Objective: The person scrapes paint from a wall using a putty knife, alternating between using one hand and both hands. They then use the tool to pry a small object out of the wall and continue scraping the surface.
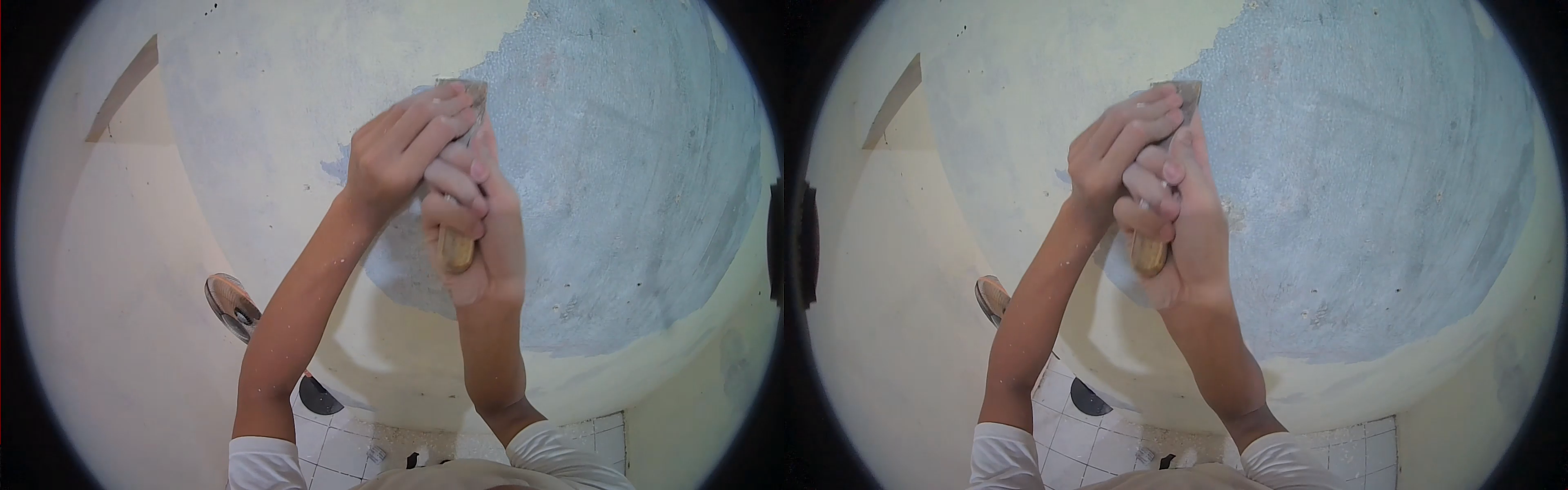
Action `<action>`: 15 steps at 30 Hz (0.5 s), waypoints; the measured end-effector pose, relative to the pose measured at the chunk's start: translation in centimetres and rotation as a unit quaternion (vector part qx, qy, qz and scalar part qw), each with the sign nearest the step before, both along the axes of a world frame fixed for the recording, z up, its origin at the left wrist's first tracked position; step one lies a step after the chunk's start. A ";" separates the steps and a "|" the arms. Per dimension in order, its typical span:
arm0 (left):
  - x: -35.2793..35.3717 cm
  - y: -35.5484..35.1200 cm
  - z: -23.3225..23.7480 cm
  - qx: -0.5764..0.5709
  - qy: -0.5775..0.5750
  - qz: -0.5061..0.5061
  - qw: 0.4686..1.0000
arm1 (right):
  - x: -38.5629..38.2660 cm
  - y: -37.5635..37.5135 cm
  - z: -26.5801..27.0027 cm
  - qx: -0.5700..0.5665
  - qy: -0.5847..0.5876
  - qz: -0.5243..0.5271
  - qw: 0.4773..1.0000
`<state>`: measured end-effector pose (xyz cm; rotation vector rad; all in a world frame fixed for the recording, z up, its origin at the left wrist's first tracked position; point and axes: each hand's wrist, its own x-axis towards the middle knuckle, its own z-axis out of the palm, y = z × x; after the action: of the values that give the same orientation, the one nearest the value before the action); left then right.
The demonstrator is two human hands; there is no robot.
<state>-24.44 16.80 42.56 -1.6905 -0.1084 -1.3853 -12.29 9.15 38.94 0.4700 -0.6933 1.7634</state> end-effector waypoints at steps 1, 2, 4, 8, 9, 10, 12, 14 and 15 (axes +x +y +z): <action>0.2 -0.3 0.5 -0.005 0.001 -0.009 1.000 | 0.0 -0.2 0.5 -0.004 0.017 0.015 1.000; 0.3 -0.5 0.7 -0.009 0.000 -0.018 1.000 | -0.1 -0.4 0.7 -0.007 0.034 0.031 0.999; -0.1 -0.5 -0.4 -0.008 0.012 -0.001 1.000 | -0.6 0.2 -1.0 0.012 0.032 0.000 0.999; -0.3 -0.4 -0.2 0.007 0.024 -0.002 1.000 | -1.0 0.5 -1.4 0.024 0.045 -0.010 0.999; -0.2 -0.2 0.5 0.005 0.028 -0.012 1.000 | -1.0 0.4 -0.7 0.025 0.055 -0.002 0.998; -0.1 -0.1 1.5 0.000 0.032 -0.023 0.999 | -0.9 0.3 0.3 0.025 0.065 0.005 0.998; 0.1 -0.2 1.9 -0.004 0.029 -0.032 0.999 | -0.9 0.2 0.8 0.025 0.061 -0.004 0.998; -0.2 -0.3 0.6 -0.014 0.041 -0.021 0.999 | -1.1 0.4 -0.2 0.013 0.039 -0.035 0.999; -0.3 -0.3 0.1 -0.019 0.048 -0.016 0.999 | -1.1 0.3 -0.7 0.010 0.033 -0.042 0.999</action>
<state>-24.77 16.51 42.68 -1.7951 -0.0545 -1.3304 -13.35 9.47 38.22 0.5032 -0.6753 1.6573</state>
